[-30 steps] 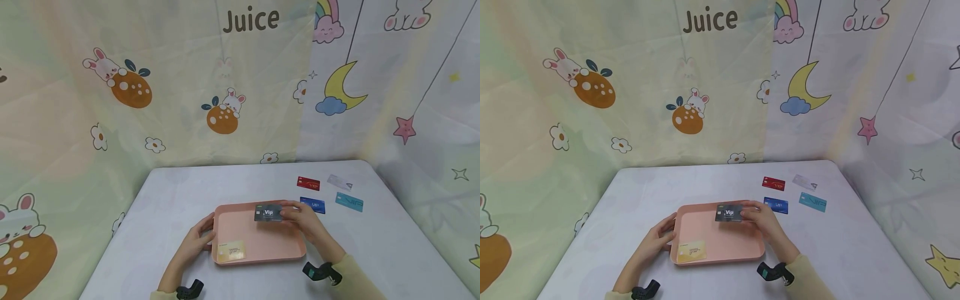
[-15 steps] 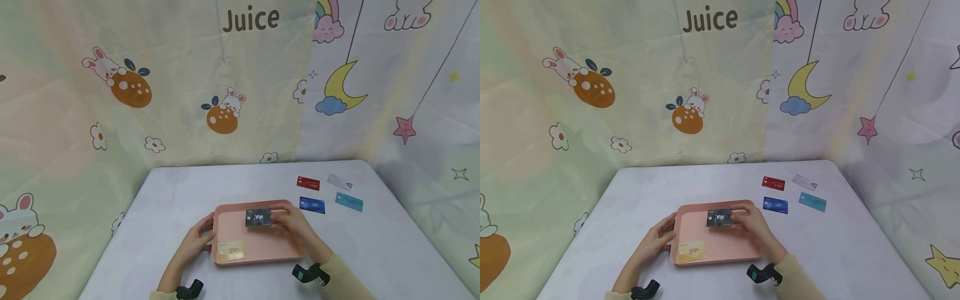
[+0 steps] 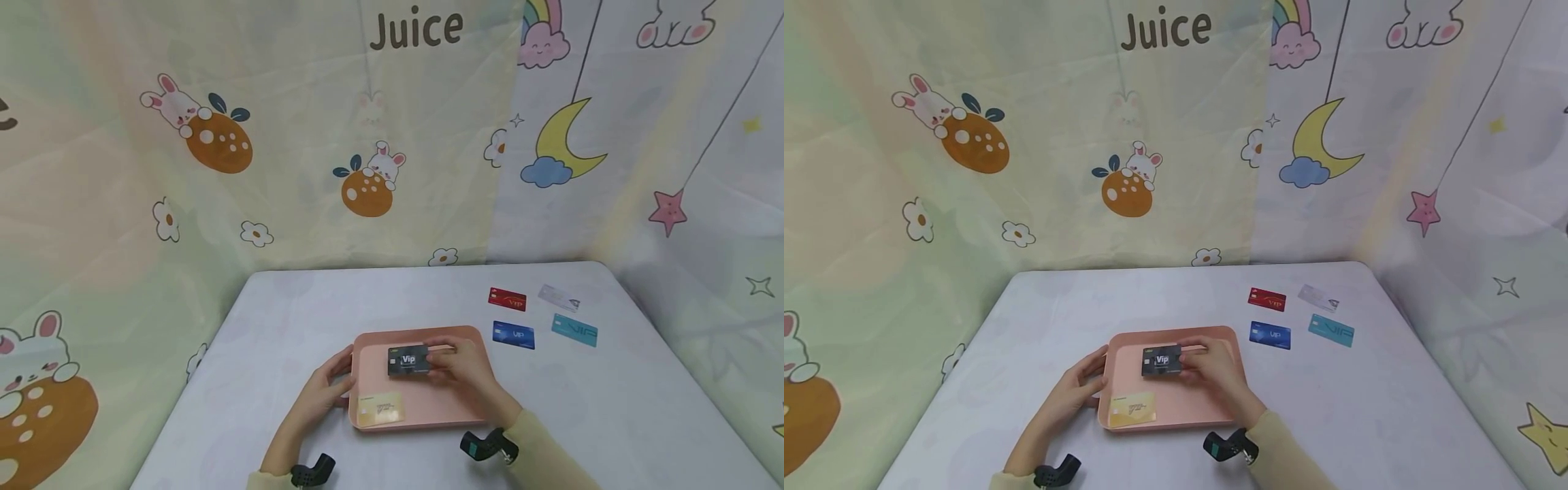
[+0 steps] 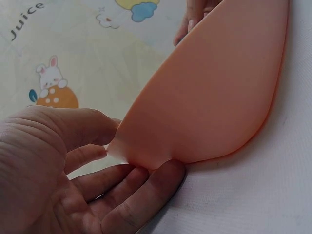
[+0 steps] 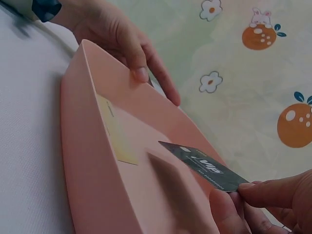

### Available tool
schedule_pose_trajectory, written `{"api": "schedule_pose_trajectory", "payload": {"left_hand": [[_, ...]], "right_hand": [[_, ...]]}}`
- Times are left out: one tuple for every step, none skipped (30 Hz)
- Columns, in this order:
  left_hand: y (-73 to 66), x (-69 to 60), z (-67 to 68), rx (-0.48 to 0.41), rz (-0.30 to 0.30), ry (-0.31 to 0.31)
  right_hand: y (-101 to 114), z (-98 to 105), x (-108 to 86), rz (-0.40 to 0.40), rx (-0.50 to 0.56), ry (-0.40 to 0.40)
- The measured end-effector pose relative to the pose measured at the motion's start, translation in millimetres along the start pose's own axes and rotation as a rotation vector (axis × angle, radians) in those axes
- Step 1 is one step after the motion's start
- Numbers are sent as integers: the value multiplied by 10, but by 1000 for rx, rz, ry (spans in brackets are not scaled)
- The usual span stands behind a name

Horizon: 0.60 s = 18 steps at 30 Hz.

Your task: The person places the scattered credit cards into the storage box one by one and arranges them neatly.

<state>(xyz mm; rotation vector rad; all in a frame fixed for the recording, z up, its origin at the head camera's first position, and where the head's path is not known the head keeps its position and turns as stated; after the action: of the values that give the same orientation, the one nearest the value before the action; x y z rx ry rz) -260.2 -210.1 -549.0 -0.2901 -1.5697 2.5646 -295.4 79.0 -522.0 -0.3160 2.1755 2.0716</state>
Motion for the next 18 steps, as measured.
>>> {"api": "schedule_pose_trajectory", "payload": {"left_hand": [[-1, 2, 0, 1, -1, 0], [-3, 2, -2, 0, -1, 1], [-6, 2, -2, 0, -2, 3], [-7, 3, -4, -2, -2, 5], [-11, 2, -7, -2, -10, 9], [-12, 2, -9, -4, -10, 11], [-14, 3, -11, -4, -16, 12], [-15, 2, -11, -5, -15, 12], [-16, 3, -12, -4, -13, 10], [-16, 3, -13, -3, -11, 7], [-19, 4, -14, -2, -10, 4], [-19, 5, -15, -2, -2, 0], [-19, -1, -12, -3, 0, -4], [-17, -5, -9, -4, 9, -6], [-17, -7, -9, -3, 9, -8], [-20, -9, -10, -2, 10, -8], [-20, -7, -11, 0, 10, -8], [-24, -5, -15, 7, 3, -7]], "right_hand": [[-4, -16, 1, -2, -2, 6], [-9, -30, 0, -1, -9, 12], [-13, -48, 3, 0, -10, 21], [-14, -70, 5, 1, -14, 28], [-14, -93, 8, 3, -15, 38], [-12, -114, 9, 1, -21, 44], [-12, -134, 10, -1, -23, 50], [-11, -156, 11, 3, -30, 58], [-11, -178, 12, 4, -33, 62], [-7, -197, 9, 5, -35, 67], [-11, -214, 9, 0, -33, 72], [-8, -231, 7, 0, -33, 74], [-7, -257, 7, -1, -32, 75], [-8, -283, 10, 0, -35, 76], [-3, -304, 14, 3, -42, 72], [-4, -321, 22, 3, -46, 65], [-6, -335, 31, 5, -55, 54], [-4, -346, 39, 13, -67, 41]]}}
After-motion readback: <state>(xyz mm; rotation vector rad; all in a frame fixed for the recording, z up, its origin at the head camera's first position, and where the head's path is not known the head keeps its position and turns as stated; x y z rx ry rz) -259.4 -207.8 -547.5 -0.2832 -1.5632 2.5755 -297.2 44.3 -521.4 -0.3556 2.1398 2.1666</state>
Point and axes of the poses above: each hand's wrist, its own x-axis towards the middle knuckle, its own z-axis out of the back of the hand, y = z × x, the point moved 6 cm from there along x, towards the middle knuckle, and after that the axes turned 15 degrees about x, right-handed, at the moved point
